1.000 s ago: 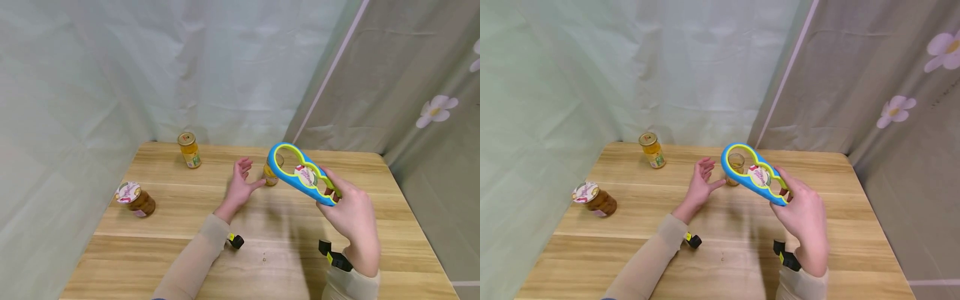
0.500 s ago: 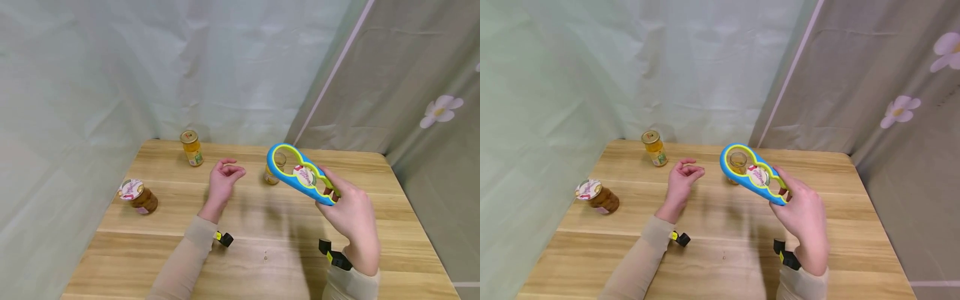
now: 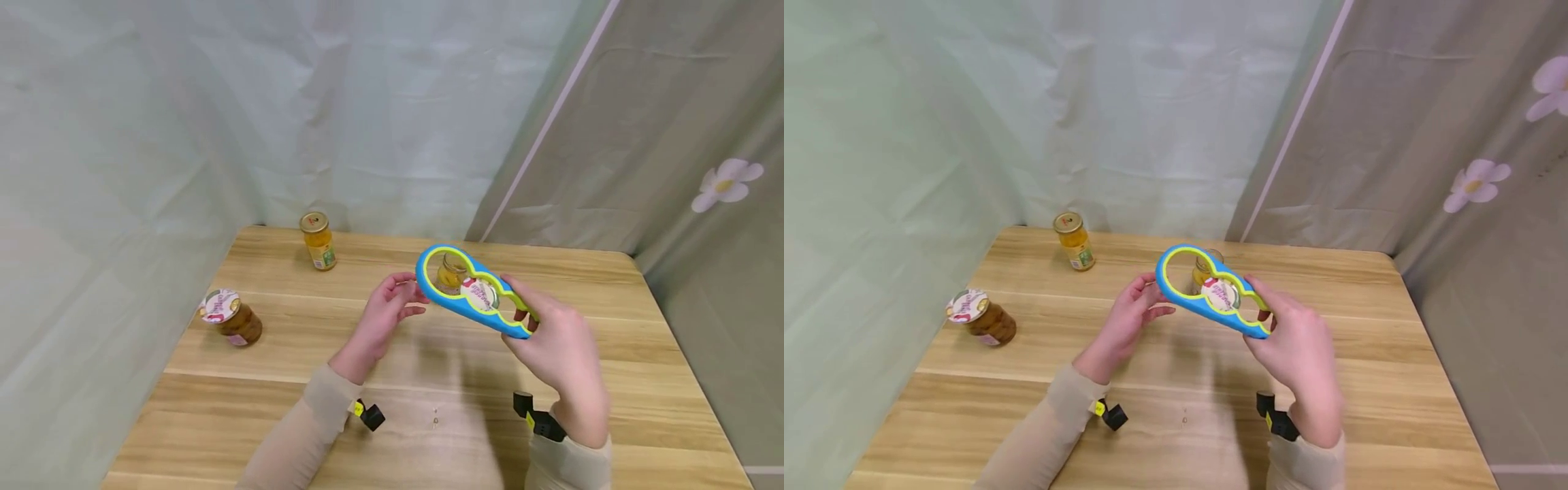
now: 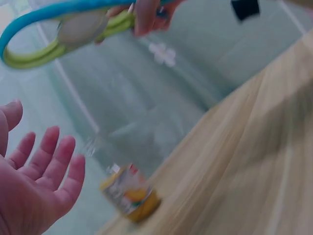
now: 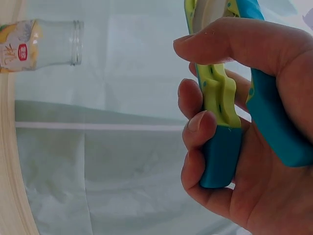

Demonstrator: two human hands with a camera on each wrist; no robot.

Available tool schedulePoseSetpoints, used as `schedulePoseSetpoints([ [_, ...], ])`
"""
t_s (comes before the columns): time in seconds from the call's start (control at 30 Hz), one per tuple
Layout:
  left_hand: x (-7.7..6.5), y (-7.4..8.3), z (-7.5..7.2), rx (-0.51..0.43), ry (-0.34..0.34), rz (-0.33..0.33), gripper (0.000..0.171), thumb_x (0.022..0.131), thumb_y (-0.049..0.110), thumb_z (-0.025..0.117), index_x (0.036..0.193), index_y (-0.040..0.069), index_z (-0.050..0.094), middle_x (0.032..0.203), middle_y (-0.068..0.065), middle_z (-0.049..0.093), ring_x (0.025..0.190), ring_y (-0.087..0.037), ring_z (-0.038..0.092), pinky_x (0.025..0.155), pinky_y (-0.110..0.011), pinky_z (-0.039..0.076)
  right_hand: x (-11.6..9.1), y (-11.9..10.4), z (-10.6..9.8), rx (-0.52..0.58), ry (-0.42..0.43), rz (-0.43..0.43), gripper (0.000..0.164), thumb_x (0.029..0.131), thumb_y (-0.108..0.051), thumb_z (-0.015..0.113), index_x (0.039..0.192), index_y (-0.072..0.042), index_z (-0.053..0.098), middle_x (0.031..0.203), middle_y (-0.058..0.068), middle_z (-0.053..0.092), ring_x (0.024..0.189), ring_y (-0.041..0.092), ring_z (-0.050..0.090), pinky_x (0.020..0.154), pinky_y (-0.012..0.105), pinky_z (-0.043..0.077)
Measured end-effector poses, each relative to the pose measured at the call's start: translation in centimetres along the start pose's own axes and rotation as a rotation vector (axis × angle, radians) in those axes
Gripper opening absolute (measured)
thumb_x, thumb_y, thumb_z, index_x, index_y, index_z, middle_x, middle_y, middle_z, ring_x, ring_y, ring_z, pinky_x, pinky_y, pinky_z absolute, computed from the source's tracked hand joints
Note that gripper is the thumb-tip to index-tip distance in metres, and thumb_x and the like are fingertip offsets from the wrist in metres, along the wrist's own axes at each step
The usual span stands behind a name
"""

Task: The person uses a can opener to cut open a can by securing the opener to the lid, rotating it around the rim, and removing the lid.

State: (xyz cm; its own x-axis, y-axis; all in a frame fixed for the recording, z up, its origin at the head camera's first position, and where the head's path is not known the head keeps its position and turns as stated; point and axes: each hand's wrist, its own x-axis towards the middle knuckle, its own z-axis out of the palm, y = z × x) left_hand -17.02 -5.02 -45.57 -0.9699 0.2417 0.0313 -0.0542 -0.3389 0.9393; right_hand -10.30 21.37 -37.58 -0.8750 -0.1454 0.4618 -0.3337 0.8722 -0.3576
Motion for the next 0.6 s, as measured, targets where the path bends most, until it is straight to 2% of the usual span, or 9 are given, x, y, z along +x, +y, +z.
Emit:
schedulePoseSetpoints([
  [0.13, -1.0, 0.2, 1.2, -0.140, -0.110, -0.091, 0.033, 0.103, 0.026, 0.054, 0.130, 0.007, 0.050, 0.118, -0.014, 0.062, 0.111, -0.037, 0.058, 0.089, -0.043, 0.055, 0.1, -0.3, 0.4, 0.002, -0.029, -0.032, 0.077, 0.066, -0.015, 0.078, 0.137, -0.036, 0.057, 0.077, -0.014, 0.058, 0.057, 0.006, 0.045, 0.044, 0.030, 0.036],
  [0.23, -1.4, 0.0, 1.8, -0.295, -0.214, -0.119, 0.031, 0.105, 0.024, 0.048, 0.130, 0.005, 0.050, 0.122, -0.015, 0.060, 0.111, -0.030, 0.059, 0.090, -0.043, 0.054, 0.2, -0.6, 0.7, 0.000, -0.044, -0.061, 0.079, 0.065, -0.016, 0.078, 0.138, -0.036, 0.057, 0.077, -0.014, 0.058, 0.057, 0.006, 0.045, 0.044, 0.029, 0.036],
  [0.33, -1.7, -0.1, 2.2, -0.403, -0.303, -0.152, 0.039, 0.105, 0.031, 0.047, 0.133, 0.005, 0.048, 0.123, -0.012, 0.058, 0.110, -0.026, 0.060, 0.091, -0.041, 0.054, 0.2, -0.9, 0.9, 0.006, -0.055, -0.086, 0.080, 0.064, -0.015, 0.078, 0.138, -0.036, 0.057, 0.077, -0.014, 0.057, 0.057, 0.005, 0.045, 0.044, 0.028, 0.036],
  [0.43, -2.0, -0.1, 2.4, -0.455, -0.362, -0.196, 0.053, 0.103, 0.044, 0.049, 0.140, 0.005, 0.044, 0.126, -0.010, 0.058, 0.109, -0.025, 0.061, 0.094, -0.041, 0.052, 0.3, -1.0, 1.1, 0.013, -0.062, -0.116, 0.078, 0.064, -0.015, 0.077, 0.137, -0.036, 0.058, 0.076, -0.013, 0.056, 0.057, 0.004, 0.044, 0.044, 0.028, 0.037],
  [0.6, -2.4, -0.1, 2.7, -0.508, -0.423, -0.235, 0.060, 0.098, 0.055, 0.053, 0.135, 0.007, 0.050, 0.124, -0.007, 0.062, 0.108, -0.025, 0.062, 0.095, -0.042, 0.051, 0.4, -1.2, 1.4, 0.016, -0.081, -0.154, 0.076, 0.066, -0.021, 0.081, 0.137, -0.036, 0.058, 0.075, -0.013, 0.056, 0.058, 0.004, 0.045, 0.044, 0.027, 0.038],
])
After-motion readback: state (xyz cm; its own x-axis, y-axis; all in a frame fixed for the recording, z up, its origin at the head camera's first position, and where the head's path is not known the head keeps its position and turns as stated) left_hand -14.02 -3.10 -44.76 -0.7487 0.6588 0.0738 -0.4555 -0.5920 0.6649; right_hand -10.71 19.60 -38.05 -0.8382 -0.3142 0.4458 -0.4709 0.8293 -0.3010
